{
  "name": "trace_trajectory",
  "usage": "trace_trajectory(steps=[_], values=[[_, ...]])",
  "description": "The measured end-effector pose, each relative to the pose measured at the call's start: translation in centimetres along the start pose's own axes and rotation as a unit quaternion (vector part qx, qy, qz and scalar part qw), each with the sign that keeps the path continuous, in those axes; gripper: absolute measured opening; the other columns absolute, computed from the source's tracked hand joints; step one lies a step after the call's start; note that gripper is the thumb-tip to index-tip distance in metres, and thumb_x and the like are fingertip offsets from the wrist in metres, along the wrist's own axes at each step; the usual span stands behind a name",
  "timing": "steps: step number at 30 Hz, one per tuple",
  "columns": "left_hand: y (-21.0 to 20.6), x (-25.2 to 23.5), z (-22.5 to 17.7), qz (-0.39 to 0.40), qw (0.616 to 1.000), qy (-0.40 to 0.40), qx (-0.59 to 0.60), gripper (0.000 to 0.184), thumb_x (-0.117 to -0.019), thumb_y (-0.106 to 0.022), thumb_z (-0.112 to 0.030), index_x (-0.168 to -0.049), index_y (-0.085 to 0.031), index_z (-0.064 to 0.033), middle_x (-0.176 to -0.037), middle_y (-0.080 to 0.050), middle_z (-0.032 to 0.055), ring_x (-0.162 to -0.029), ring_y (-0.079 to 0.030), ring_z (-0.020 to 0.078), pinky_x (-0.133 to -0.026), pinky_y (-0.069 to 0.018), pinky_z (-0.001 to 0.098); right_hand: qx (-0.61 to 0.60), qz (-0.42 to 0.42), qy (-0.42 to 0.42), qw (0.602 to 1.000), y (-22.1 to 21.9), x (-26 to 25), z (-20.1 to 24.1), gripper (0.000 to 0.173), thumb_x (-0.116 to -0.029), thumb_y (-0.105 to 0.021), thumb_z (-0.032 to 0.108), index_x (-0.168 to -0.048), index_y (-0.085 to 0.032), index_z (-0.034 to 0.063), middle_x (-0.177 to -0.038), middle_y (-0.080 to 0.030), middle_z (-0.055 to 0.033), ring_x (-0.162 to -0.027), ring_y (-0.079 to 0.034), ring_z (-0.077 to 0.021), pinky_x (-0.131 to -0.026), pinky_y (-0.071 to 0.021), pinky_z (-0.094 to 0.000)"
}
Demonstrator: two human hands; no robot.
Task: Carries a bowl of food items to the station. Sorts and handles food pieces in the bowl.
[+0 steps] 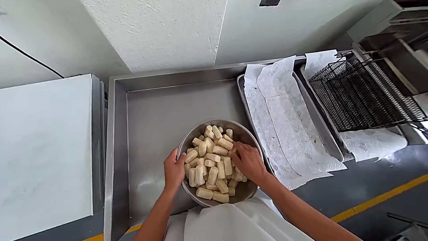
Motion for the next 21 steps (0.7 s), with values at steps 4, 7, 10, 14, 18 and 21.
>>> trace_trajectory(steps=[4,7,10,14,18,21], values=[[0.7,-5.7,-2.1,0.076,0.993,-0.08,-0.033,0.027,-0.1061,-0.057,-0.021,-0.121,-0.07,-0.003,-0.105,-0.073,0.0129,-0.096,-0.069,0.0221,-0.09,-0.0548,0.0475,-0.049,0.163,-0.059,0.984,2.6,1.5,2.6,0.069,-0.1059,-0.048,0.052,-0.159,-0.037,0.0099,-0.144,-0.058,-0.0184,-0.13,-0.059,-0.0351,-0.11,-0.0452,-0.0573],[1.9,-8.1,-4.3,0.055,0.991,-0.119,0.006,0.033,-0.1071,-0.055,-0.02,-0.133,-0.064,-0.0015,-0.12,-0.072,0.0156,-0.11,-0.07,0.0229,-0.101,-0.0541,0.045,-0.001,0.132,-0.037,0.991,5.6,0.1,3.8,0.055,-0.1047,-0.05,0.054,-0.141,-0.061,0.0141,-0.119,-0.072,-0.0155,-0.108,-0.069,-0.0368,-0.09,-0.0537,-0.0626],[2.6,-7.3,-3.5,0.041,0.995,-0.081,0.028,0.039,-0.1084,-0.051,-0.026,-0.138,-0.06,-0.0021,-0.127,-0.069,0.0163,-0.117,-0.066,0.0258,-0.103,-0.0511,0.0492,-0.045,0.021,0.063,0.997,7.3,-4.5,4.2,0.047,-0.1073,-0.049,0.044,-0.132,-0.067,0.009,-0.126,-0.07,-0.015,-0.113,-0.069,-0.0333,-0.095,-0.054,-0.0594],[2.1,-3.0,0.0,-0.045,0.998,-0.022,0.039,0.037,-0.1084,-0.051,-0.032,-0.111,-0.071,-0.0009,-0.096,-0.07,0.0124,-0.09,-0.067,0.0222,-0.085,-0.0545,0.048,-0.067,0.04,0.167,0.983,3.5,-11.6,3.7,0.048,-0.1096,-0.047,0.038,-0.14,-0.06,0.0029,-0.14,-0.062,-0.0186,-0.132,-0.059,-0.0326,-0.113,-0.0454,-0.053],[1.4,-0.2,0.9,-0.113,0.99,-0.007,0.088,0.021,-0.1043,-0.059,-0.017,-0.108,-0.073,-0.0007,-0.083,-0.069,0.0067,-0.074,-0.064,0.0124,-0.071,-0.0547,0.0317,-0.045,-0.006,0.23,0.972,-0.8,-12.9,2.4,0.051,-0.1119,-0.031,0.031,-0.128,-0.069,0.001,-0.128,-0.07,-0.0172,-0.128,-0.062,-0.0334,-0.114,-0.0436,-0.049],[1.3,0.7,1.0,-0.135,0.986,-0.018,0.095,0.019,-0.1032,-0.061,-0.015,-0.109,-0.074,-0.0024,-0.083,-0.07,0.005,-0.072,-0.064,0.01,-0.07,-0.0544,0.0285,-0.046,-0.008,0.196,0.98,-1.2,-11.0,2.2,0.055,-0.1127,-0.029,0.033,-0.116,-0.072,-0.0016,-0.122,-0.072,-0.0187,-0.124,-0.064,-0.0341,-0.112,-0.0454,-0.0497]])
Point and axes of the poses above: each hand's wrist, its own x-axis away from the middle knuckle, its own y-axis out of the back of the hand, z = x × y, the point moved 4 cm from there along -x, towards the middle knuckle
